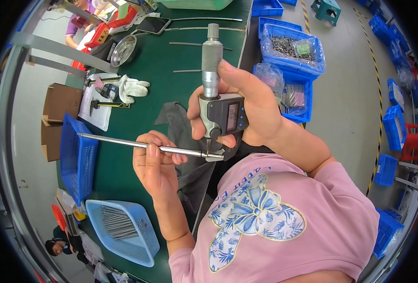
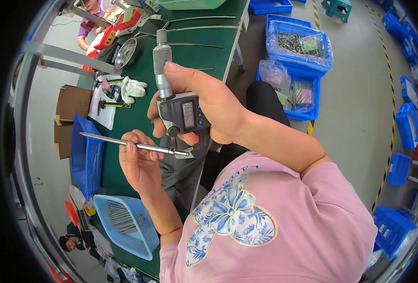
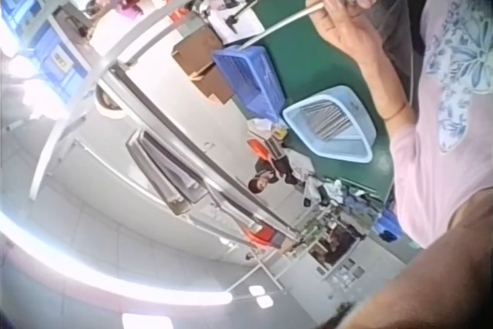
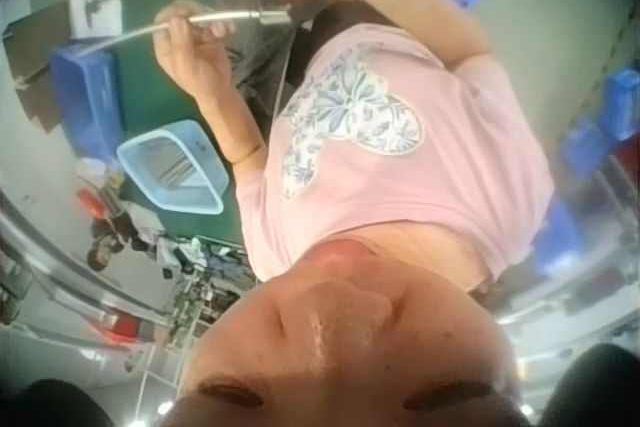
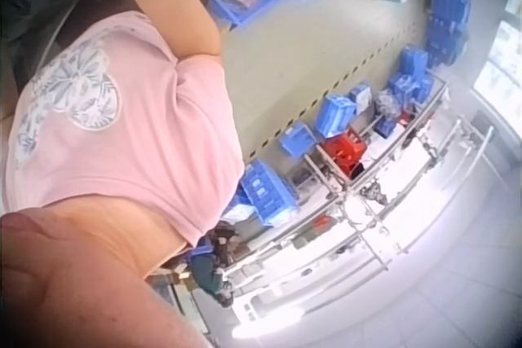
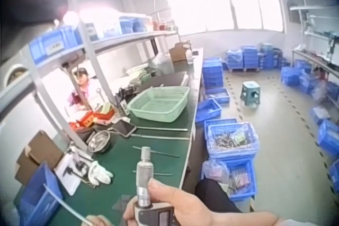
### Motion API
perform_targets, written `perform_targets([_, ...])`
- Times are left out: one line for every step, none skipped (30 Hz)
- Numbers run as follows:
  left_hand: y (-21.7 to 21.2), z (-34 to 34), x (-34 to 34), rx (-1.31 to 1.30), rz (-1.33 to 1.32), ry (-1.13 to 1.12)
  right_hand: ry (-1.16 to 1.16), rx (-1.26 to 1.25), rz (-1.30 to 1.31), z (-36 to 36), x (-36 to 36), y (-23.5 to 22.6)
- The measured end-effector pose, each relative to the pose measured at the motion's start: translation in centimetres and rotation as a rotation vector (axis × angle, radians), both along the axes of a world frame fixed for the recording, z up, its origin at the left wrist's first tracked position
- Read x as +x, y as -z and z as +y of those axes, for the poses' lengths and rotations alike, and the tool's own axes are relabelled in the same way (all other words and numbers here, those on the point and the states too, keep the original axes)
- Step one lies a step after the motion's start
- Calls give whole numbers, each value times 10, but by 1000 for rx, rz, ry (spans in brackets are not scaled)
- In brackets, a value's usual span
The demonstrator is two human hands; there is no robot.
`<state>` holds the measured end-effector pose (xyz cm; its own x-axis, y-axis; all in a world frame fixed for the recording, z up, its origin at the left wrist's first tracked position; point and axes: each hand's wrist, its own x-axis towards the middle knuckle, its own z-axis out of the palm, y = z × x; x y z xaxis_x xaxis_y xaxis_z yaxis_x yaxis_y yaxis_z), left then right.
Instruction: The recorder is measuring long metal rods with a digital micrometer and then using a small hand tool to work on a smaller metal component.
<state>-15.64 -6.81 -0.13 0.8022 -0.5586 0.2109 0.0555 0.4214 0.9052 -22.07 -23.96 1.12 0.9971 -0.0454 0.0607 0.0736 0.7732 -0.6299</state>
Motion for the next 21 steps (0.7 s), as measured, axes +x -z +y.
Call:
perform_targets([0, 0, 0, 3, -3, -1, 1, 0, -1, 0, 0, 0])
perform_targets([0, 0, 0, 3, -4, 1, 1, -2, 9, 0, 0, 0])
perform_targets([0, 0, 0, 6, -1, -5, 2, -5, 18, 0, 0, 0])
perform_targets([0, 0, 0, 10, 2, -10, 4, -5, 17, 1, 0, 1])
perform_targets([-1, 0, 0, 9, -1, -7, -6, 17, 4, 1, 0, 2])
perform_targets([0, 1, 0, 10, -1, -9, -15, 38, -9, 1, 0, 3])
perform_targets([0, 1, 1, 10, -2, -11, -12, 37, -11, 1, 1, 3])
perform_targets([0, 1, 1, 9, -4, -8, -11, 25, -11, 2, 1, 3])
perform_targets([0, 1, 1, 9, 0, -9, -11, 12, -11, 2, 1, 3])
perform_targets([1, 1, 1, 10, 3, -13, -10, 12, -13, 1, 1, 3])
perform_targets([1, 1, 1, 10, 1, -13, -19, -28, -15, 0, 1, 4])
perform_targets([1, 1, 1, 7, 2, -7, -28, -67, -18, 0, 1, 4])
perform_targets([1, 2, 1, 7, 4, -5, -31, -64, -18, 0, 1, 4])
perform_targets([1, 2, 1, 10, 4, -9, -19, -78, 4, 1, 0, 4])
perform_targets([1, 1, 1, 7, 6, -6, -8, -92, 26, 1, 0, 3])
perform_targets([0, 1, 1, 6, 9, -7, -17, -87, 26, 2, -1, 2])
perform_targets([0, 1, 1, 12, 10, -17, 4, -82, 36, 2, -2, 0])
perform_targets([0, 1, 1, 8, 8, -8, 24, -77, 47, 3, -3, -1])
perform_targets([0, 1, 1, 3, 5, 2, 15, -74, 47, 3, -3, -2])
perform_targets([-1, 2, 1, 3, 0, 9, 21, -67, 31, 3, -4, -2])
perform_targets([-2, 3, 1, 5, 1, 1, 28, -61, 15, 4, -4, -3])
